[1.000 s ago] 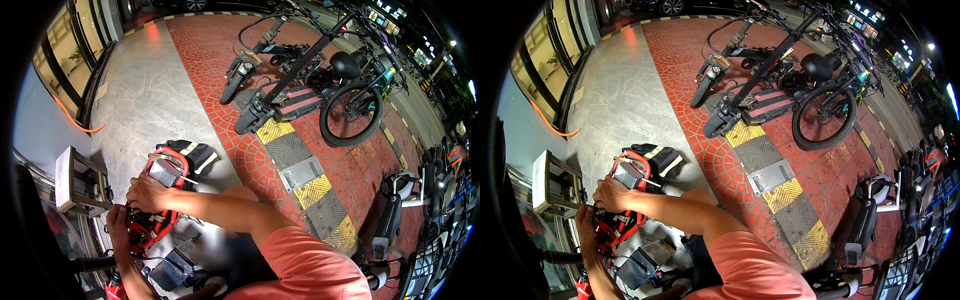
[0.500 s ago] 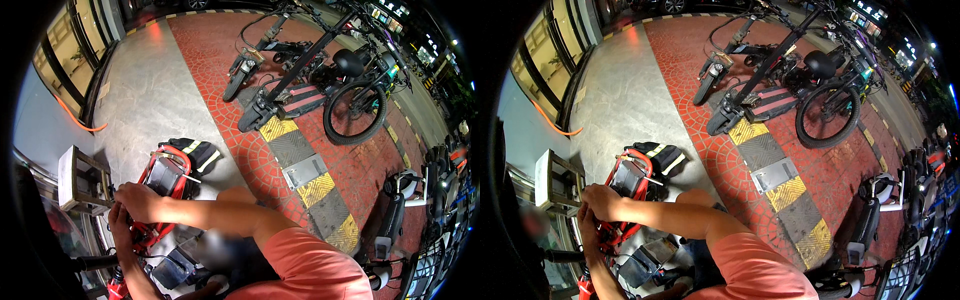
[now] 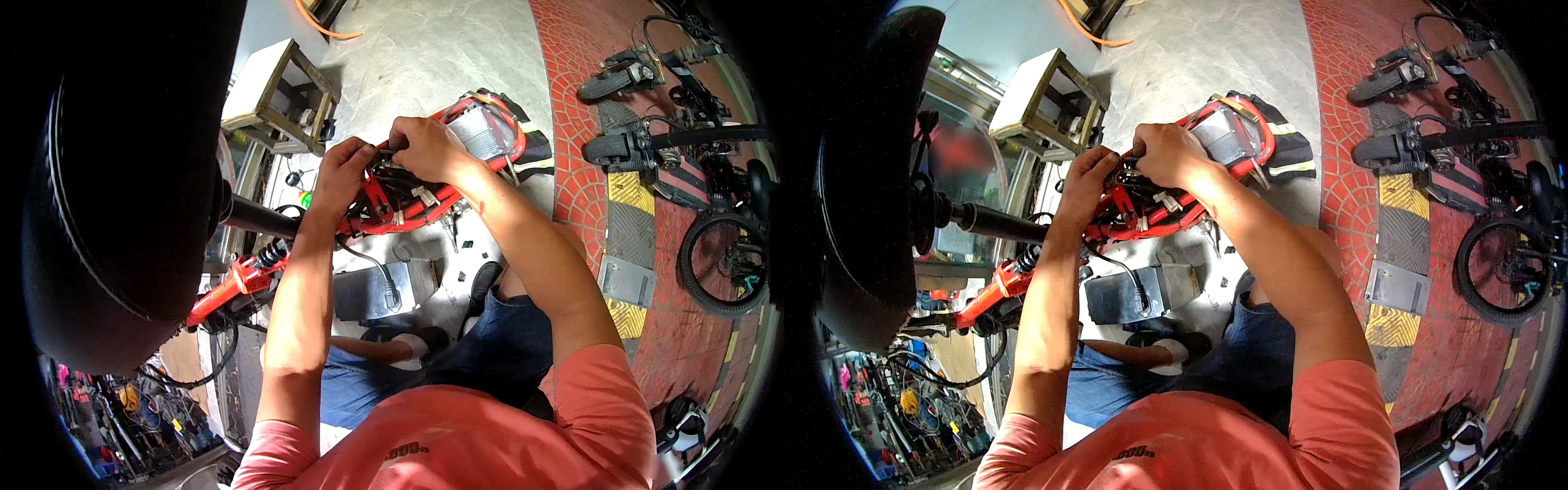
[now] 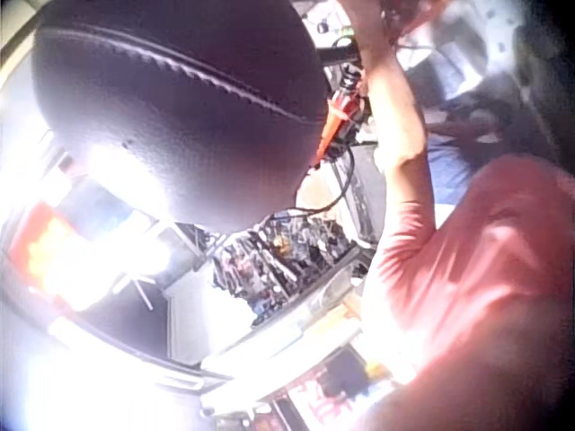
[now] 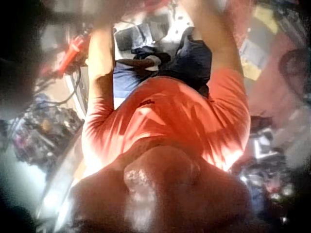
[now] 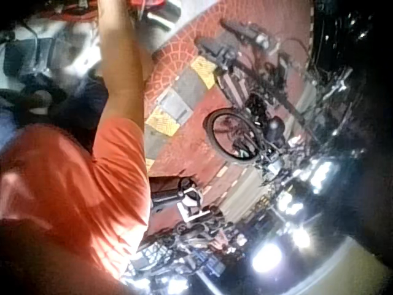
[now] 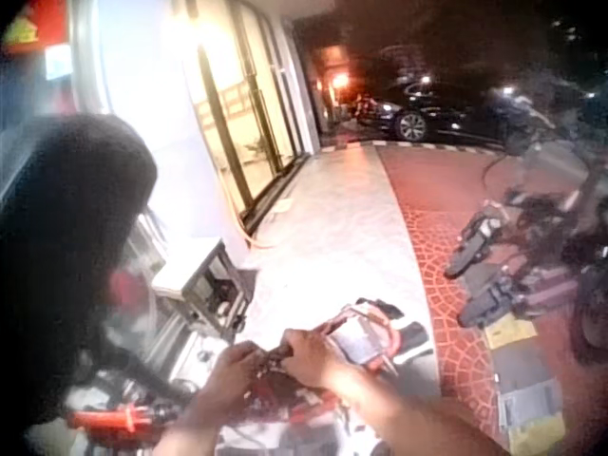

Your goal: The person sits on the floor and repairs the wiring of a red electric scooter. They connect wires to a control box, use a remote to test the lights, and then continue organizing and securing the wires.

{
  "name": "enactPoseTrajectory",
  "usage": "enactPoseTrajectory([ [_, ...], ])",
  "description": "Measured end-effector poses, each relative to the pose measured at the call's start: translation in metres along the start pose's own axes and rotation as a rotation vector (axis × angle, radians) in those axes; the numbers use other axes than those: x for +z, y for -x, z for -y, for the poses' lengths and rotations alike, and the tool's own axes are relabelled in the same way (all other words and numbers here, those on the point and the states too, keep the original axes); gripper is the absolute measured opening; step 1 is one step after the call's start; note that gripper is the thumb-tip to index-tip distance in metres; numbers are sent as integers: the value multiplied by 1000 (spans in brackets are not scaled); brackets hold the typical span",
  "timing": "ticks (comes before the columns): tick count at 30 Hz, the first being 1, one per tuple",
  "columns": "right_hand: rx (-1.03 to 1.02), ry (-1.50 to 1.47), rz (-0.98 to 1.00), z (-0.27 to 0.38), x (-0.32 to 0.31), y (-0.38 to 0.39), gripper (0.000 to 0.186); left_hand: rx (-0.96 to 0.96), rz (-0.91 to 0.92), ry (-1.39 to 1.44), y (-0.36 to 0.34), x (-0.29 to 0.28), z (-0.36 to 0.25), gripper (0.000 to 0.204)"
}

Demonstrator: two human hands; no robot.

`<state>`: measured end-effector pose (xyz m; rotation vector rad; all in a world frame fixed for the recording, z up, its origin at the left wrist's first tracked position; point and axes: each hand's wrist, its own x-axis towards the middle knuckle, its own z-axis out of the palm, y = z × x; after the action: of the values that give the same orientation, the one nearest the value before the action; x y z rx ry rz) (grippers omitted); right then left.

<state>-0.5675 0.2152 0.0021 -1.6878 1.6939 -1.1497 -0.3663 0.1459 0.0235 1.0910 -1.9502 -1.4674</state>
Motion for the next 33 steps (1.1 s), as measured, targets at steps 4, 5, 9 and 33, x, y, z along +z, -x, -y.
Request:
enactPoseTrajectory([
  [4,26,-41,30,-3,-3,3,21,9,34,-3,-2,1,4,22],
  [5,43,-61,55,0,-7,6,21,6,41,14,-1,3,1,22],
  [9,-86,-22,-20,-5,0,13,17,22,67,-12,-3,0,2,23],
  [33,-113,-26,-1,-8,4,10,20,-35,79,-8,-3,-4,-1,20],
])
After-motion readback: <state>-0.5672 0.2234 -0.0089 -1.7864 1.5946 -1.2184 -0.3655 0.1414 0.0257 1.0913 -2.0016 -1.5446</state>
